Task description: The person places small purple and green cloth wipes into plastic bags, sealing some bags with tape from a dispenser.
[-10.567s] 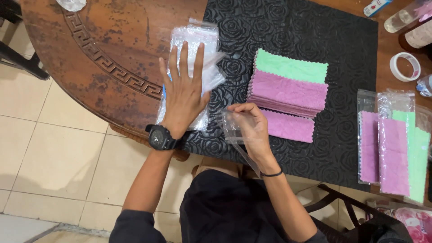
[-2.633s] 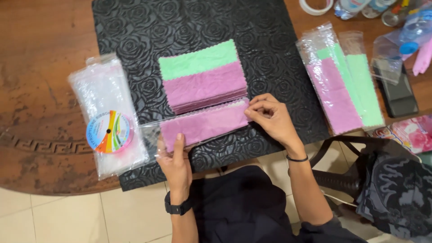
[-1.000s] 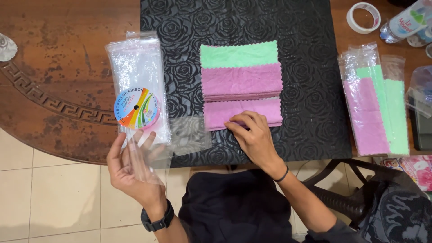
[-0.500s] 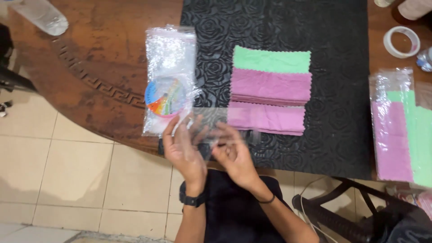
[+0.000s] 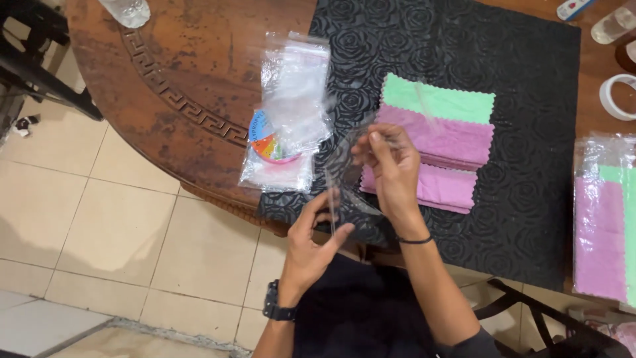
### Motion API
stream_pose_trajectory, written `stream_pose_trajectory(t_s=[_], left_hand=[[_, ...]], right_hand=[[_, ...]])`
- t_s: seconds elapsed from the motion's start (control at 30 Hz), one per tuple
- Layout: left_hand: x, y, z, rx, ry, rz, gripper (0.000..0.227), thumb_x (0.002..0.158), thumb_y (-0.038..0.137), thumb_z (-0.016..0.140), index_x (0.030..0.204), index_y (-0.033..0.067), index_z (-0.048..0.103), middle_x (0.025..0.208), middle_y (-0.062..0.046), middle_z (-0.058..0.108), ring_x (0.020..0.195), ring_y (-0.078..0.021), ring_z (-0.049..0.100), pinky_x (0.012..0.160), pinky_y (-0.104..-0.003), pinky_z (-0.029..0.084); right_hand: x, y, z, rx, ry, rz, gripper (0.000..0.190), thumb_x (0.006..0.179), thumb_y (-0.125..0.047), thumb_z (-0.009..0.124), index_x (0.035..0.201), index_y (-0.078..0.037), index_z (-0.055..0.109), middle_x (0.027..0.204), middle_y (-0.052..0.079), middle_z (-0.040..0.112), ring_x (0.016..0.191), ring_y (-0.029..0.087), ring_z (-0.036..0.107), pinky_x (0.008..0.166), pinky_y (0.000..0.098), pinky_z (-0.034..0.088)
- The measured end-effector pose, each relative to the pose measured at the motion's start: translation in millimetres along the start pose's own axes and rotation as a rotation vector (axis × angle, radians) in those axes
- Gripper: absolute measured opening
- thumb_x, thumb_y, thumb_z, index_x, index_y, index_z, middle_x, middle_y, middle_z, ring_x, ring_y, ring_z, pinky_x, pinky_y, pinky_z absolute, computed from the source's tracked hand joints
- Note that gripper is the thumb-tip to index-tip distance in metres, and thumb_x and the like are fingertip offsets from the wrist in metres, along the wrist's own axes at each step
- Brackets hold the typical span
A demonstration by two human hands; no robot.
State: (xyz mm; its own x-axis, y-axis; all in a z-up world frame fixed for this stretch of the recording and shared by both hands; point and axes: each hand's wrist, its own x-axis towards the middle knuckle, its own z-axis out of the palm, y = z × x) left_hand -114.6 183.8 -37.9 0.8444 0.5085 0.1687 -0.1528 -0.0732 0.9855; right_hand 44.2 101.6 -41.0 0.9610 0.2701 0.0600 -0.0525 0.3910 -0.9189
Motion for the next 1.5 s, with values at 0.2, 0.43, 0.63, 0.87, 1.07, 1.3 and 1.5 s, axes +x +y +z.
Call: stream_pose_trajectory(t_s=[0.2, 0.43, 0.63, 0.87, 1.07, 1.3, 1.5], left_hand=[[12.1, 34.4, -47.1, 0.275, 0.032, 0.029, 0.035, 0.084, -0.012, 0.060, 0.108, 0.0049, 0.077, 0.095, -0.016, 0.079, 0.080, -0.0327, 0.077, 0.067, -0.041, 0.062], [32.8, 47.9, -94.2, 0.461, 0.227, 0.139, 0.033, 0.086, -0.013, 0.059, 0.104, 0.0067, 0.078, 0.090, -0.014, 0.076, 0.077, -0.0297, 0.074, 0.068, -0.038, 0.058], [82.3, 15.2, -110.2, 0.613, 0.193, 0.315, 0.036, 0.089, -0.012, 0.058, 0.117, 0.0057, 0.072, 0.104, -0.014, 0.072, 0.098, -0.0341, 0.067, 0.086, -0.043, 0.054], [126.9, 7.0, -121.4, 0.456, -0.266, 0.080, 0.084, 0.073, -0.004, 0.061, 0.153, -0.0032, 0.035, 0.140, -0.040, 0.047, 0.133, -0.0620, 0.037, 0.112, -0.069, 0.023], [146.5, -19.6, -132.6, 0.519, -0.398, 0.004, 0.108, 0.066, 0.016, 0.075, 0.161, 0.0134, 0.024, 0.150, -0.030, 0.042, 0.137, -0.0579, 0.032, 0.112, -0.070, 0.017], [150.4, -4.6, -122.9, 0.535, -0.377, -0.007, 0.121, 0.062, 0.021, 0.095, 0.161, 0.0097, 0.025, 0.150, -0.033, 0.044, 0.138, -0.0563, 0.033, 0.112, -0.066, 0.016], [152.5, -3.7, -122.2, 0.491, -0.342, 0.010, 0.125, 0.063, 0.021, 0.095, 0.161, 0.0065, 0.020, 0.144, -0.037, 0.049, 0.135, -0.0549, 0.041, 0.110, -0.064, 0.021]], right_hand=[[2.4, -4.4, -2.4, -0.193, -0.041, -0.040, 0.017, 0.100, -0.013, 0.066, 0.112, -0.001, 0.065, 0.091, 0.014, 0.072, 0.077, 0.020, 0.073, 0.066, 0.0299, 0.061], [2.1, -8.4, 2.3, -0.272, -0.087, -0.080, 0.012, 0.101, -0.011, 0.065, 0.109, -0.002, 0.067, 0.089, 0.015, 0.071, 0.071, 0.020, 0.072, 0.059, 0.0282, 0.059], [-5.2, -1.0, 10.9, -0.460, -0.219, -0.001, 0.011, 0.098, -0.008, 0.064, 0.104, 0.000, 0.070, 0.095, 0.016, 0.075, 0.075, 0.021, 0.074, 0.058, 0.0288, 0.060], [6.9, 10.1, 19.5, -0.430, -0.316, 0.150, 0.019, 0.098, -0.007, 0.064, 0.109, 0.007, 0.069, 0.104, 0.023, 0.072, 0.079, 0.026, 0.074, 0.057, 0.0314, 0.062], [24.5, 23.6, 32.9, -0.423, -0.339, 0.145, 0.016, 0.100, -0.013, 0.064, 0.107, 0.000, 0.069, 0.092, 0.012, 0.071, 0.070, 0.018, 0.072, 0.060, 0.0270, 0.060], [49.1, 31.1, 54.6, -0.310, -0.313, 0.081, 0.018, 0.101, -0.015, 0.066, 0.112, -0.001, 0.068, 0.107, 0.008, 0.068, 0.102, 0.022, 0.072, 0.083, 0.0329, 0.062], [77.3, 40.2, 63.5, -0.371, -0.302, 0.025, 0.019, 0.102, -0.020, 0.065, 0.114, -0.005, 0.065, 0.117, 0.016, 0.070, 0.108, 0.027, 0.071, 0.084, 0.0359, 0.062]])
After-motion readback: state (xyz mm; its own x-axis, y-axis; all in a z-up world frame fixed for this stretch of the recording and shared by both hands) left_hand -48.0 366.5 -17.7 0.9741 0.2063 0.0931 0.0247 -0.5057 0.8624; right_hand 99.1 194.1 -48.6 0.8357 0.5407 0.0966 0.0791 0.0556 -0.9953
